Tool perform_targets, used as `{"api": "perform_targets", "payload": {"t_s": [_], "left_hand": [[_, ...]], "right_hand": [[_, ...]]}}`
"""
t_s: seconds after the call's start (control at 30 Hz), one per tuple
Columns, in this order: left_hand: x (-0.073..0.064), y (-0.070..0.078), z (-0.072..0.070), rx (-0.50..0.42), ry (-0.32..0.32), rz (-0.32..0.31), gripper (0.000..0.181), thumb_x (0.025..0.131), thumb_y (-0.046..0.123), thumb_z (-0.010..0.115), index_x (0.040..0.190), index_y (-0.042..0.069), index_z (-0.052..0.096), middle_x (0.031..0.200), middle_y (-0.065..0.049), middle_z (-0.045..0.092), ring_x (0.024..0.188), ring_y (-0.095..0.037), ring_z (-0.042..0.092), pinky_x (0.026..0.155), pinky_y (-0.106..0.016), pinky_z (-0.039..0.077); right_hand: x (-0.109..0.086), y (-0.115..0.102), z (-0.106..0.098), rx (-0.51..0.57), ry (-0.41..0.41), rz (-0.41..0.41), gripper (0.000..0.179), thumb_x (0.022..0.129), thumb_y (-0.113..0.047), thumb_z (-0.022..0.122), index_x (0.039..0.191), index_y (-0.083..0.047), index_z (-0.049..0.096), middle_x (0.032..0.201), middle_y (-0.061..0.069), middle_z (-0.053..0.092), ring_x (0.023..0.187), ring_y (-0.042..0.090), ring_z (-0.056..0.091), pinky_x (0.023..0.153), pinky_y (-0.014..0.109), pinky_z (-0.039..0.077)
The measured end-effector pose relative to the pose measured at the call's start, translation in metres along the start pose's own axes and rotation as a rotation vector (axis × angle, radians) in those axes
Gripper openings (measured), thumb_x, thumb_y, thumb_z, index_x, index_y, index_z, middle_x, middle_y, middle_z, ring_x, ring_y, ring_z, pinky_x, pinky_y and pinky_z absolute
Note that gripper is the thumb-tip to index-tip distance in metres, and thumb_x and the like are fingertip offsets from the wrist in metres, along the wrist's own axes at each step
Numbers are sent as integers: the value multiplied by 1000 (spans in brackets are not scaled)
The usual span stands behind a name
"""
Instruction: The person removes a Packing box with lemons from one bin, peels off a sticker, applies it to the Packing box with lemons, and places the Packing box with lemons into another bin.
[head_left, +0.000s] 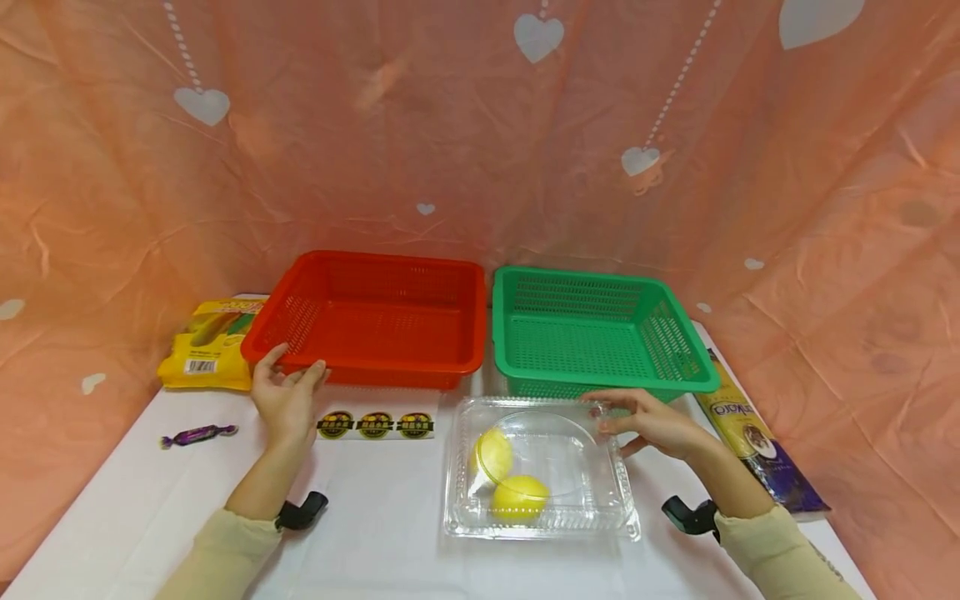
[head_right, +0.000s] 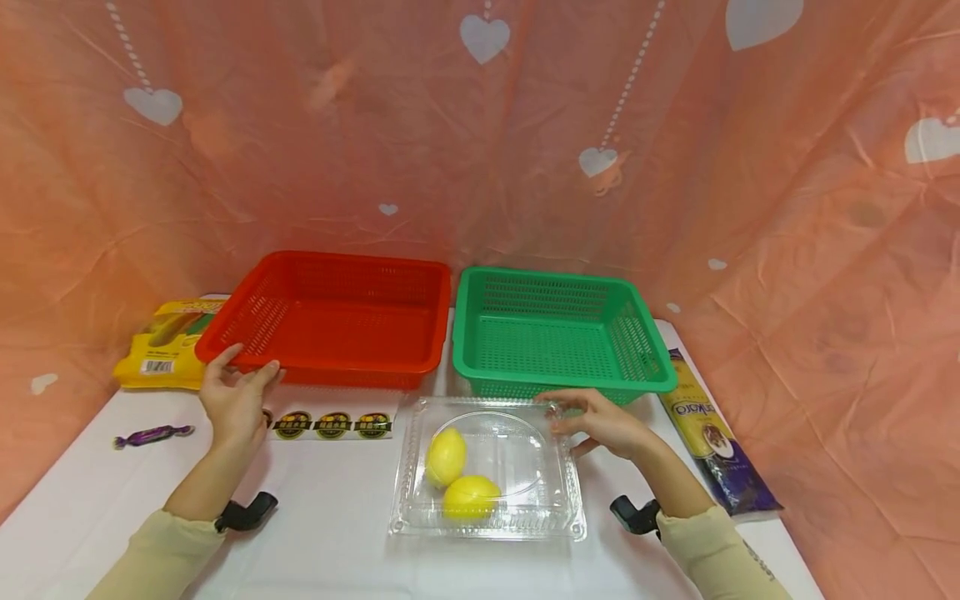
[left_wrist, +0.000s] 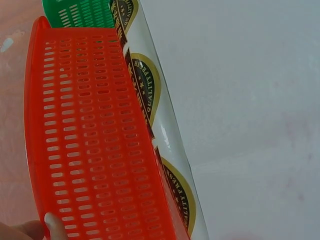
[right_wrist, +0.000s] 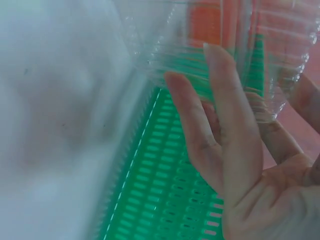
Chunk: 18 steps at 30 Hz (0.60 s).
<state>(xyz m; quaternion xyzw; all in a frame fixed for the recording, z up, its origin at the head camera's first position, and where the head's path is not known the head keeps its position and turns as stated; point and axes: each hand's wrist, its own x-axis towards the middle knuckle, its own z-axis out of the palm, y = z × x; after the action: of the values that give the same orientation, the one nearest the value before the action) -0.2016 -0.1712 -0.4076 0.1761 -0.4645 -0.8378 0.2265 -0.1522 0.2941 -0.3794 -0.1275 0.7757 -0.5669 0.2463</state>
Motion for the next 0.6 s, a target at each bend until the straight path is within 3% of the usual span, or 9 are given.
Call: {"api": "perform_targets", "payload": {"t_s": [0.23,0.6], "left_hand": [[-1,-1,-2,-1,5,-13,54,84,-20,65,129,6,50,106,-3,27,71,-13,59,67,-21,58],[0,0,1,-36,-16,14,49,84,-21,63,118,12,53,106,-3,28,69,-14,59,67,-22,58]], "right_hand": [[-2,8,1,-6,-3,22,58,98,-12,63,146,10,39,138,36,41,95,23,67,66,38,60],[-3,13,-1,-13,-6,25,63,98,-16,65,148,9,36,136,35,43,101,29,66,75,43,60]]}}
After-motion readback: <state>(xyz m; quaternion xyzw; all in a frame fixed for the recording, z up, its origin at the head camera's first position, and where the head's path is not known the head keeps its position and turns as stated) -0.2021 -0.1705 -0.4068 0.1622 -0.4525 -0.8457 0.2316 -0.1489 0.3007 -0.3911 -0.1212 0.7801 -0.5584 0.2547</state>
